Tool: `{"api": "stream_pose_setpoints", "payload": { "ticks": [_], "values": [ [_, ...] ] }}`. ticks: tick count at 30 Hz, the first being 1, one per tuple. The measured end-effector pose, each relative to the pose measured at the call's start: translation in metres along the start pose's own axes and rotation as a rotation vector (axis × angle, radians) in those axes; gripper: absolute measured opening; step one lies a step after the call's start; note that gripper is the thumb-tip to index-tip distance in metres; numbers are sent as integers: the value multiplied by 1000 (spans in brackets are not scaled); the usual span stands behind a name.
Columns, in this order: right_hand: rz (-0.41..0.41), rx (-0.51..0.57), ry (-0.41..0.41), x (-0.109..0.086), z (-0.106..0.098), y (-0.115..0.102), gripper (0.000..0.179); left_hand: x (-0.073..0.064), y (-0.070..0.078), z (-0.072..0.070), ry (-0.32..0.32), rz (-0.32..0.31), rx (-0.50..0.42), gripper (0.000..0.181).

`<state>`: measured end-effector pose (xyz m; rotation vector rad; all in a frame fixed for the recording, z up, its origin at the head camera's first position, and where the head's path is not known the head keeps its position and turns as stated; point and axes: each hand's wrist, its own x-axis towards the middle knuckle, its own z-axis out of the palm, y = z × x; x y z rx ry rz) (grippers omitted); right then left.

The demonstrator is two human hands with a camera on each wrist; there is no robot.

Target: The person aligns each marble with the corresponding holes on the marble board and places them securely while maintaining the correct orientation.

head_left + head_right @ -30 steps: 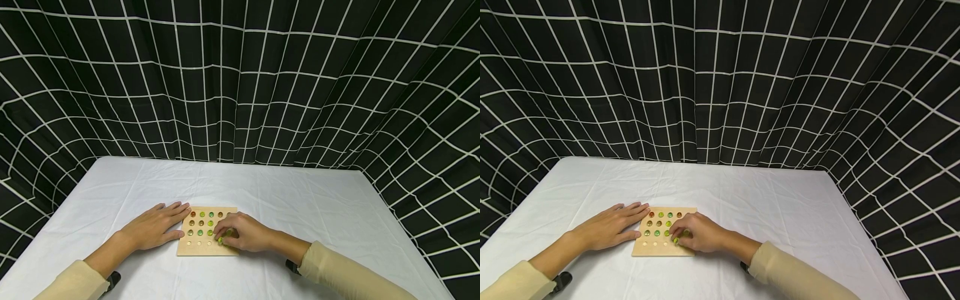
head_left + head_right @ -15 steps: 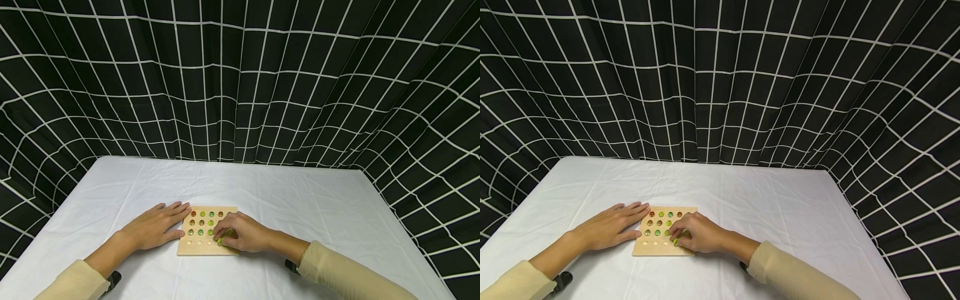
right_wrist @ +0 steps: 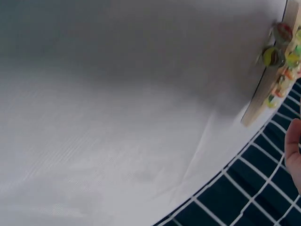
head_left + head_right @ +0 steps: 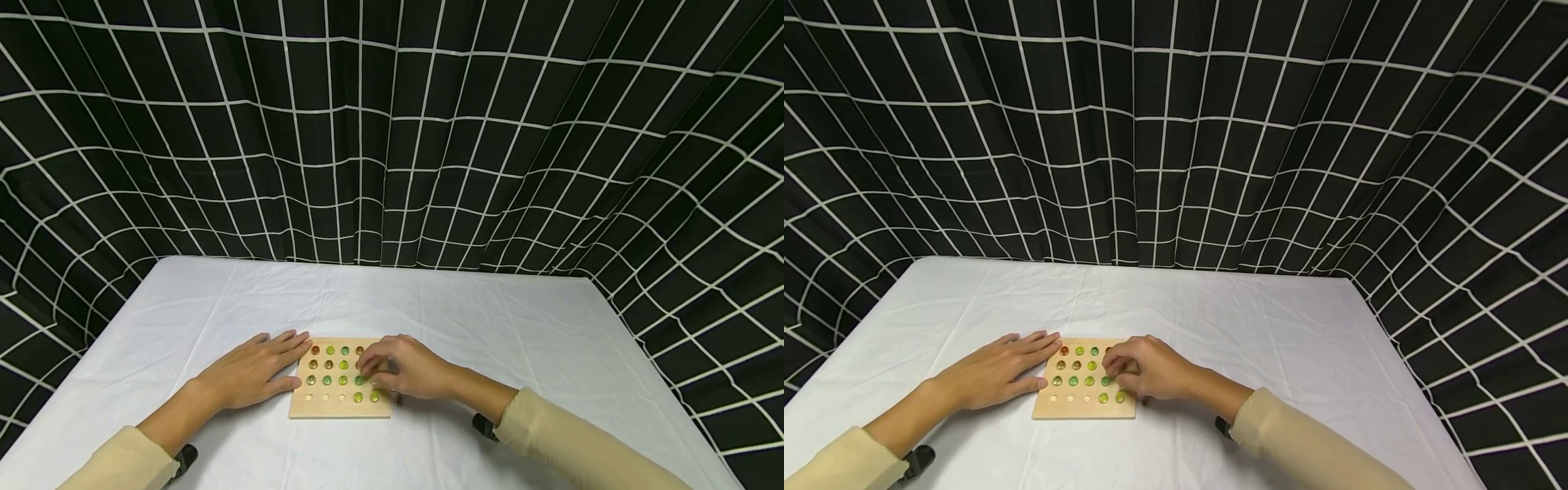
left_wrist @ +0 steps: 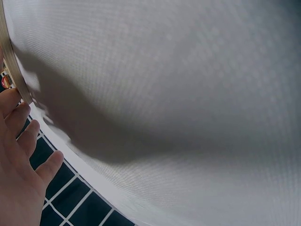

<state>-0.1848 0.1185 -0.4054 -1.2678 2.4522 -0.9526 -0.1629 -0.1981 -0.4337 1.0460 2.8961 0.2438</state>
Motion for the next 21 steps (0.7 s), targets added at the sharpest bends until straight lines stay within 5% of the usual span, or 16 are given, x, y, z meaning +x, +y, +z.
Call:
{"api": "stream_pose_setpoints", "payload": {
  "ticks": [21],
  "values": [
    [107, 62, 23, -31, -9, 24, 26, 0, -2, 2, 21, 19, 21, 67]
  ]
}}
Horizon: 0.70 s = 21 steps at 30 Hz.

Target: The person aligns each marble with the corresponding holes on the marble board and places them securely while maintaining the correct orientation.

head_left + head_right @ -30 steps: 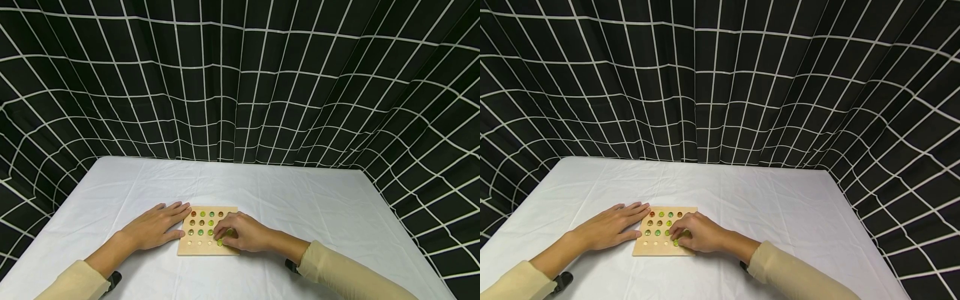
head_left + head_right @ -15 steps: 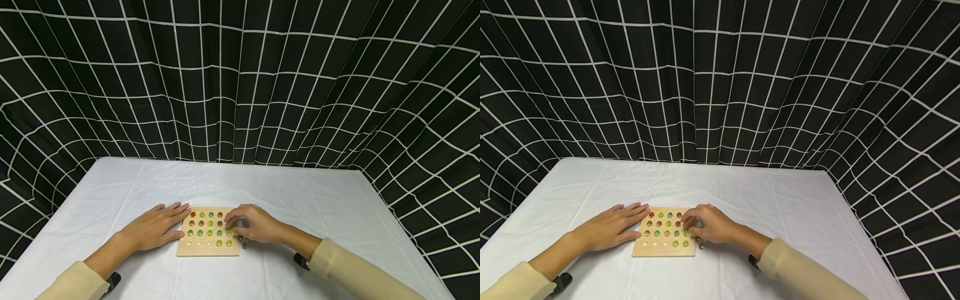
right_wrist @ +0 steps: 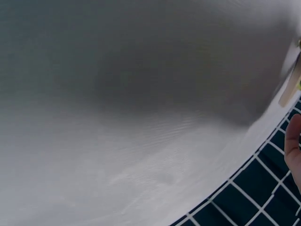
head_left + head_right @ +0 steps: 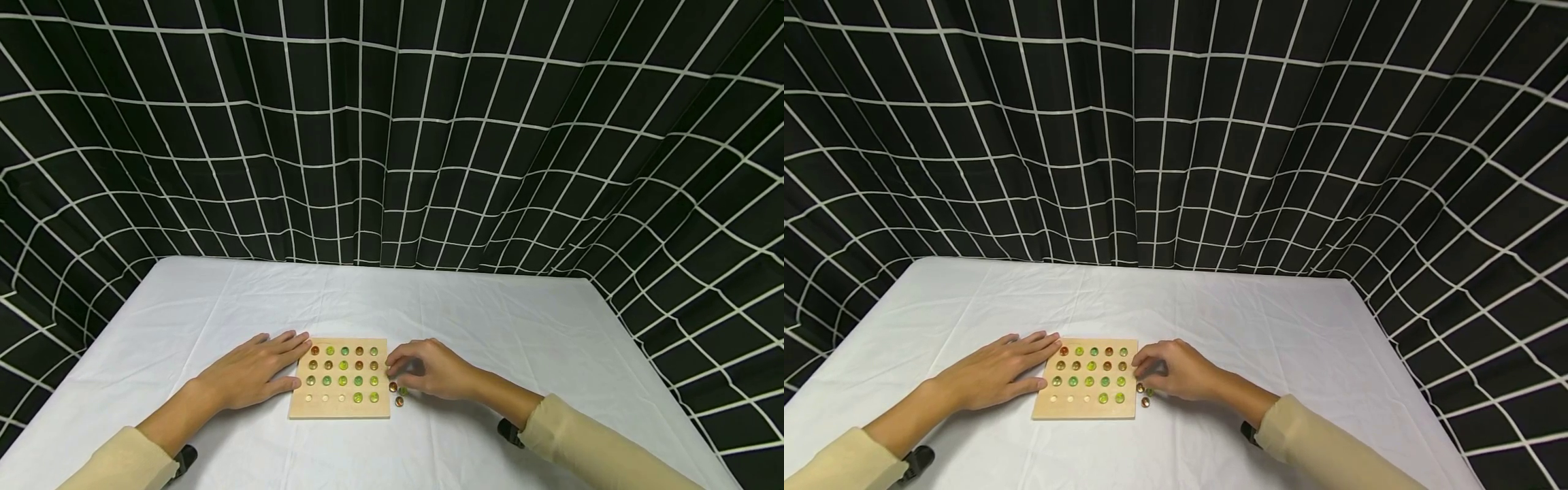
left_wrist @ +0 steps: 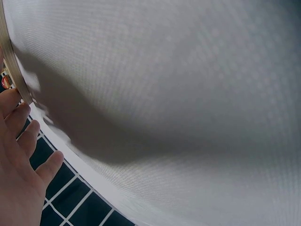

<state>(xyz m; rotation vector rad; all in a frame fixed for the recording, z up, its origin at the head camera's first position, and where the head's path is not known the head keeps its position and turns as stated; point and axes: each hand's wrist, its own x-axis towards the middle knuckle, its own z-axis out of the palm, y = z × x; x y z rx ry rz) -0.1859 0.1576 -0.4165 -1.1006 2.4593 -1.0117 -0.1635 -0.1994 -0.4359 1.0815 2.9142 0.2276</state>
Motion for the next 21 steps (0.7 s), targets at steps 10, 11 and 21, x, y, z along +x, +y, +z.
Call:
{"api": "stream_pose_setpoints", "payload": {
  "ticks": [10, 11, 21],
  "values": [
    [41, 36, -59, -10, 3, 12, 33, 0, 0, 0, 0, -2, 5, 67],
    [44, 37, -64, -11, 3, 13, 34, 0, 0, 0, 1, -2, 7, 67],
    [42, 23, -64, -11, 4, 14, 35, 0, 0, 0, 1, -3, 10, 67]
  ]
}}
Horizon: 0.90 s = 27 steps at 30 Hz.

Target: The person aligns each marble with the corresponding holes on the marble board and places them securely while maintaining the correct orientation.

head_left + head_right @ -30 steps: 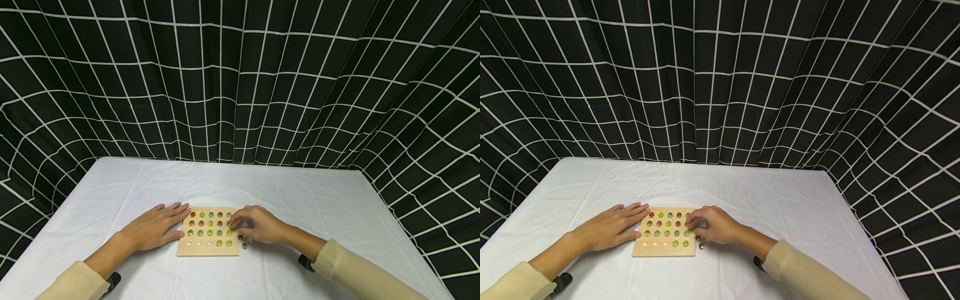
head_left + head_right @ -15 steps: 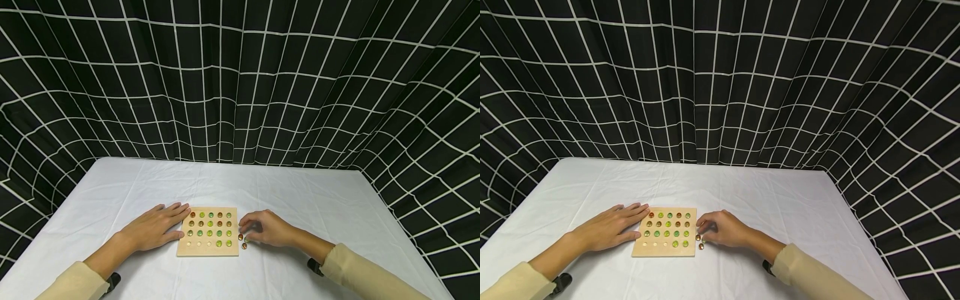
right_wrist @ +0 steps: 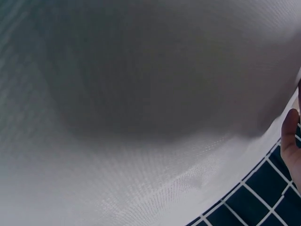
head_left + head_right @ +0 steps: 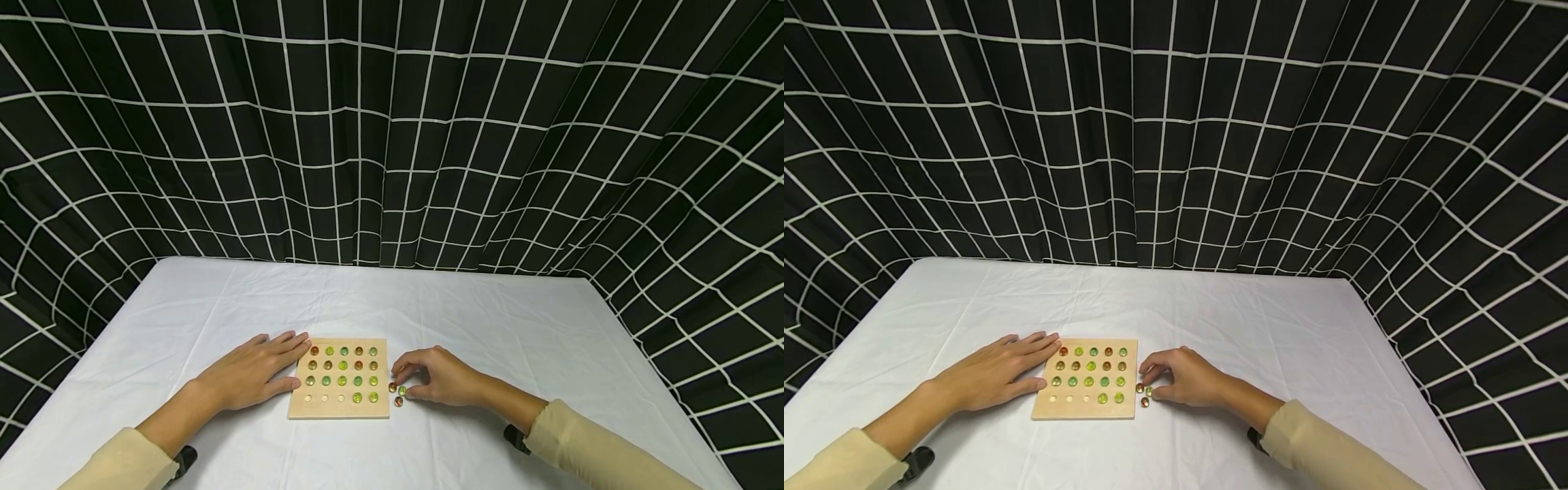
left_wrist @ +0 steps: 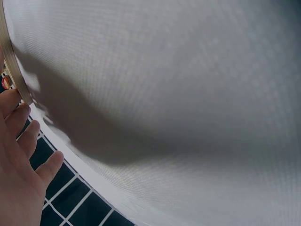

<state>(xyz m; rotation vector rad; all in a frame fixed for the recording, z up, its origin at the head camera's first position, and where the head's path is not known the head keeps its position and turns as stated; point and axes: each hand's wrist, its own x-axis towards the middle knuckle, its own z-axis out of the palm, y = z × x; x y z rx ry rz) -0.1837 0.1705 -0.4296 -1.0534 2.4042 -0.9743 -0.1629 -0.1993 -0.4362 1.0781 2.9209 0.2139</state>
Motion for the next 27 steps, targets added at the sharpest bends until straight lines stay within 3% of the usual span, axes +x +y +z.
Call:
{"api": "stream_pose_setpoints", "payload": {
  "ticks": [15, 27],
  "values": [
    [14, -48, 42, -1, 3, -1, 29, 1, 1, 1, -7, -2, 0, 67],
    [-16, -53, 61, 5, -9, -9, 27, 0, 1, 0, -6, -2, 3, 68]
  ]
}}
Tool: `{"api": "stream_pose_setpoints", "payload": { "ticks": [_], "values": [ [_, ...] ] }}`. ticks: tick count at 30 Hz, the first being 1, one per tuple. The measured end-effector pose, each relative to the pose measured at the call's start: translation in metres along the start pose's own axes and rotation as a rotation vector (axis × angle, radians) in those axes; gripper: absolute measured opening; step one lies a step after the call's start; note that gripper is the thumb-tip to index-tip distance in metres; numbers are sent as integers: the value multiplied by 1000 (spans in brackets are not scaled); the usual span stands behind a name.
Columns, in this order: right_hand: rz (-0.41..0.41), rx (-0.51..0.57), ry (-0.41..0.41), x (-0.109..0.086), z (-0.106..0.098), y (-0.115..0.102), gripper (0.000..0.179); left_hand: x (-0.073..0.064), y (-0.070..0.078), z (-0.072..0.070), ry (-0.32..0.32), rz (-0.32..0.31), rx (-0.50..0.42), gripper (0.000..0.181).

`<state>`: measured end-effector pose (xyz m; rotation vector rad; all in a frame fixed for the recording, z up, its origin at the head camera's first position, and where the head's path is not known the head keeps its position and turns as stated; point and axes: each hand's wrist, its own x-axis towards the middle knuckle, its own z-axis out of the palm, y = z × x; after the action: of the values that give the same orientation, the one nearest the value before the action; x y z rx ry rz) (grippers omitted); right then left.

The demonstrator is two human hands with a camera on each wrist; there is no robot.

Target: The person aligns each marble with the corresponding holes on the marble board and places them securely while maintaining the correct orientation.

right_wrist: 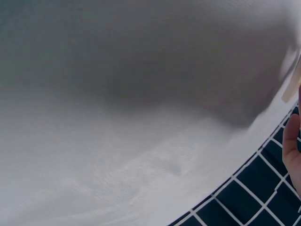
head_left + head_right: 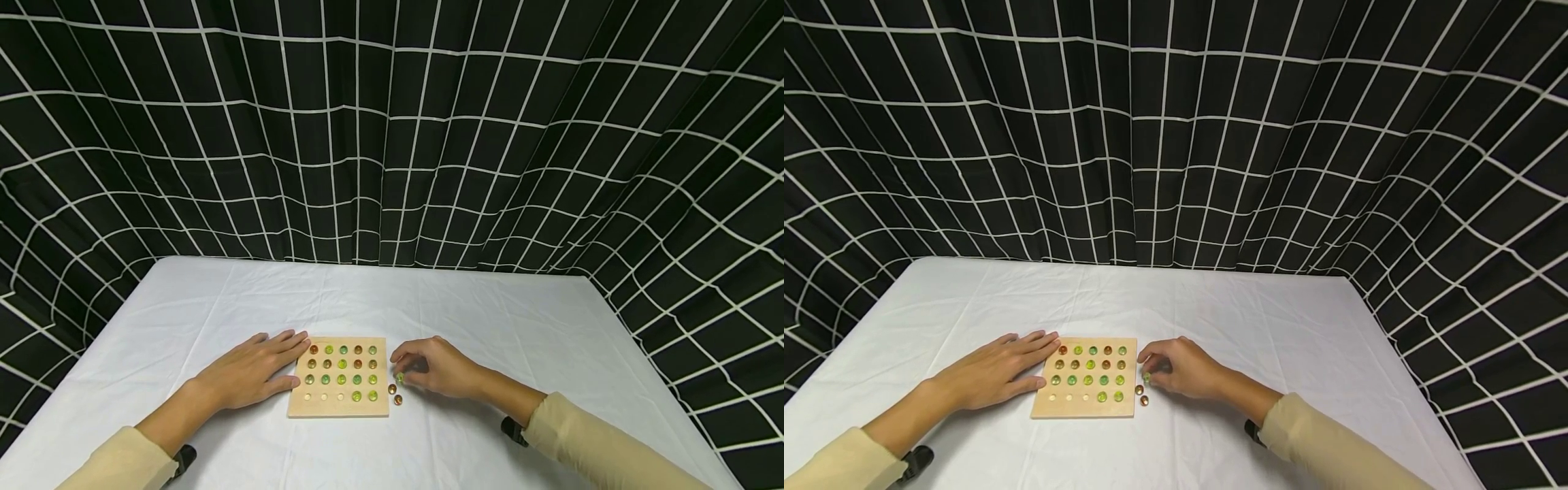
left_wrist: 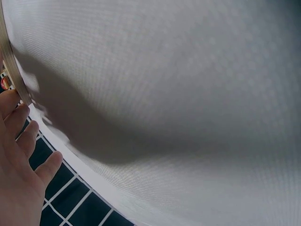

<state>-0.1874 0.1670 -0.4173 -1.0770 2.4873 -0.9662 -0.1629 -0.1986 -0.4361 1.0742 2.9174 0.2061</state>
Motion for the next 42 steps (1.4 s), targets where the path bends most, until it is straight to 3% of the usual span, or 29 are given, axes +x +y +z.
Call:
{"api": "stream_pose_setpoints", "payload": {
  "ticks": [15, 42],
  "values": [
    [-63, 59, 23, 17, 10, -16, 26, 1, 0, -1, -6, -1, -10, 67],
    [-125, 116, -55, 49, 39, -46, 24, 0, 0, -1, -9, -7, -15, 67]
  ]
}}
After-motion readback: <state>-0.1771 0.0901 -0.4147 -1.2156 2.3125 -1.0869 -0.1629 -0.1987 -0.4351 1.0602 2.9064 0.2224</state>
